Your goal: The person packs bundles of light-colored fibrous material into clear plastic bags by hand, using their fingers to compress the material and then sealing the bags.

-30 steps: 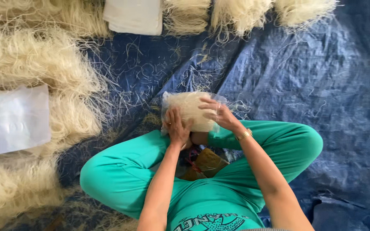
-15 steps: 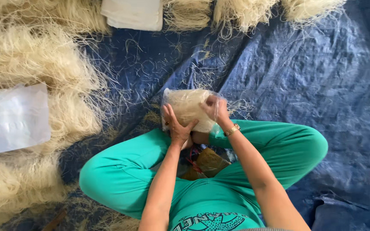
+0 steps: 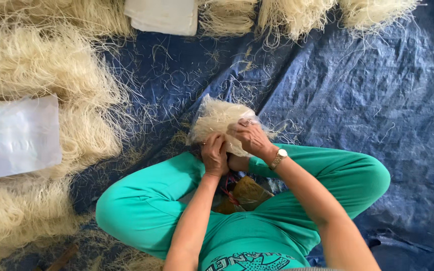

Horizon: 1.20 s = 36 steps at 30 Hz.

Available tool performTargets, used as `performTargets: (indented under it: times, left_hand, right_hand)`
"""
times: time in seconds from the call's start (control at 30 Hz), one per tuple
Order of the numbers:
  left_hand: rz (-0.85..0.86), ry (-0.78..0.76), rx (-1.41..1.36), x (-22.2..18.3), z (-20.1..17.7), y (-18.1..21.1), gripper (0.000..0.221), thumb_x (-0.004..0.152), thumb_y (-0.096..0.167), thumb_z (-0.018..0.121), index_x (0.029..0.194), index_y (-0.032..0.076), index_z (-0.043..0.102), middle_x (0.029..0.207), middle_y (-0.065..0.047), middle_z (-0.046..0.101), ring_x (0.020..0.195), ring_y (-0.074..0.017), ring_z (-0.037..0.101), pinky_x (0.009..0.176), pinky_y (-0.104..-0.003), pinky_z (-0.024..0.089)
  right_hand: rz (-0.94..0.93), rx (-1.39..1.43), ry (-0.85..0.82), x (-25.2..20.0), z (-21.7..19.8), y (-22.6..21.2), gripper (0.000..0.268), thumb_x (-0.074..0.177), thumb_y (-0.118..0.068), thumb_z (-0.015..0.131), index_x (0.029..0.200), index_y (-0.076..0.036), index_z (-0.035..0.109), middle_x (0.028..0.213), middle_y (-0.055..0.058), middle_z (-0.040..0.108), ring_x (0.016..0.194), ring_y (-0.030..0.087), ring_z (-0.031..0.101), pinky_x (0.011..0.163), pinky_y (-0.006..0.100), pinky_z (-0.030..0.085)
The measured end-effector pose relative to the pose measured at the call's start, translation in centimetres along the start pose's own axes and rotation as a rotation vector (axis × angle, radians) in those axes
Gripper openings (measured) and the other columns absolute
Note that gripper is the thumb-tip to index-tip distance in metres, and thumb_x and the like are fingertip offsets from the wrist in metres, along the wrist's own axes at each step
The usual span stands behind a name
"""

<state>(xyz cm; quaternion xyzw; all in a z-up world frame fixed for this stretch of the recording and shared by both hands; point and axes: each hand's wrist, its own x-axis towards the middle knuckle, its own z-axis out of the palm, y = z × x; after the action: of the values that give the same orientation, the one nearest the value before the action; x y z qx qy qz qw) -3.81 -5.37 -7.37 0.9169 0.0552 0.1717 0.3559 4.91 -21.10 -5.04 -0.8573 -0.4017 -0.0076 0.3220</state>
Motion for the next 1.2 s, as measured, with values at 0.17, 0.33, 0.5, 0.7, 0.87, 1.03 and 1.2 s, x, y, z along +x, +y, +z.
performTargets:
  times: [0.17, 0.33, 0.5, 0.7, 0.87, 1.03, 1.2]
  left_hand:
    - [-0.022, -0.054, -0.163, 0.9, -0.7, 0.0, 0.011, 0.099, 0.020, 0.060, 0.098, 0.012, 0.067, 0.111, -0.006, 0.068, 0.110, -0.0301, 0.064, 0.095, -0.041, 0.050]
    - [-0.033, -0.093, -0.184, 1.2, -0.6, -0.2, 0.009, 0.100, 0.014, 0.056, 0.096, 0.011, 0.063, 0.104, -0.006, 0.068, 0.104, -0.0302, 0.065, 0.090, -0.040, 0.052]
    - [0.000, -0.129, -0.057, 0.5, 0.4, -0.5, 0.007, 0.098, 0.017, 0.055, 0.102, 0.013, 0.060, 0.078, -0.011, 0.061, 0.074, -0.0369, 0.065, 0.074, -0.045, 0.053]
    - [0.154, -0.073, 0.049, 1.4, -0.3, 0.0, 0.009, 0.099, 0.025, 0.060, 0.095, 0.017, 0.061, 0.076, -0.006, 0.060, 0.076, -0.0271, 0.064, 0.099, -0.041, 0.039]
    - [-0.022, -0.216, -0.081, 6.1, -1.5, 0.3, 0.024, 0.098, 0.035, 0.056, 0.115, 0.017, 0.056, 0.110, -0.011, 0.062, 0.105, -0.0328, 0.060, 0.102, -0.050, 0.036]
    - [-0.161, -0.323, 0.163, 5.8, 0.5, -0.7, 0.046, 0.094, 0.042, 0.057, 0.134, 0.020, 0.059, 0.143, -0.012, 0.054, 0.130, -0.0352, 0.053, 0.103, -0.060, 0.039]
    - [-0.134, -0.375, 0.239, 5.3, 0.2, 0.3, 0.046, 0.090, 0.041, 0.061, 0.130, 0.019, 0.064, 0.141, -0.008, 0.052, 0.131, -0.0350, 0.048, 0.100, -0.062, 0.039]
  right_hand:
    - [0.113, 0.181, 0.009, 0.6, 1.1, 1.5, 0.011, 0.077, -0.013, 0.054, 0.071, -0.018, 0.062, 0.082, 0.001, 0.065, 0.083, 0.030, 0.064, 0.076, 0.041, 0.055]
    - [0.065, -0.053, -0.116, 0.1, 1.3, 0.8, 0.036, 0.074, -0.013, 0.052, 0.105, -0.016, 0.070, 0.103, 0.006, 0.075, 0.093, 0.031, 0.072, 0.078, 0.047, 0.057]
    - [0.339, -0.390, -0.525, 0.1, 2.5, -0.3, 0.068, 0.086, -0.015, 0.038, 0.154, -0.018, 0.035, 0.111, 0.005, 0.074, 0.115, 0.033, 0.064, 0.093, 0.049, 0.054]
    - [0.529, -0.180, -0.381, 1.5, 2.9, -2.1, 0.068, 0.092, -0.029, 0.038, 0.155, -0.007, 0.027, 0.111, 0.018, 0.070, 0.103, 0.045, 0.063, 0.074, 0.060, 0.056]
    - [0.350, -0.140, -0.262, 0.6, 3.3, -0.3, 0.064, 0.090, -0.023, 0.042, 0.152, -0.011, 0.040, 0.114, 0.019, 0.068, 0.103, 0.043, 0.065, 0.079, 0.057, 0.055]
    - [0.357, -0.096, -0.263, -0.9, 3.9, 0.1, 0.060, 0.083, -0.014, 0.046, 0.143, -0.015, 0.055, 0.130, 0.014, 0.062, 0.106, 0.040, 0.060, 0.085, 0.053, 0.054]
    - [0.324, -0.149, -0.215, 1.2, 4.3, 0.3, 0.064, 0.088, -0.004, 0.043, 0.152, -0.003, 0.041, 0.153, 0.015, 0.044, 0.136, 0.040, 0.043, 0.119, 0.057, 0.020]
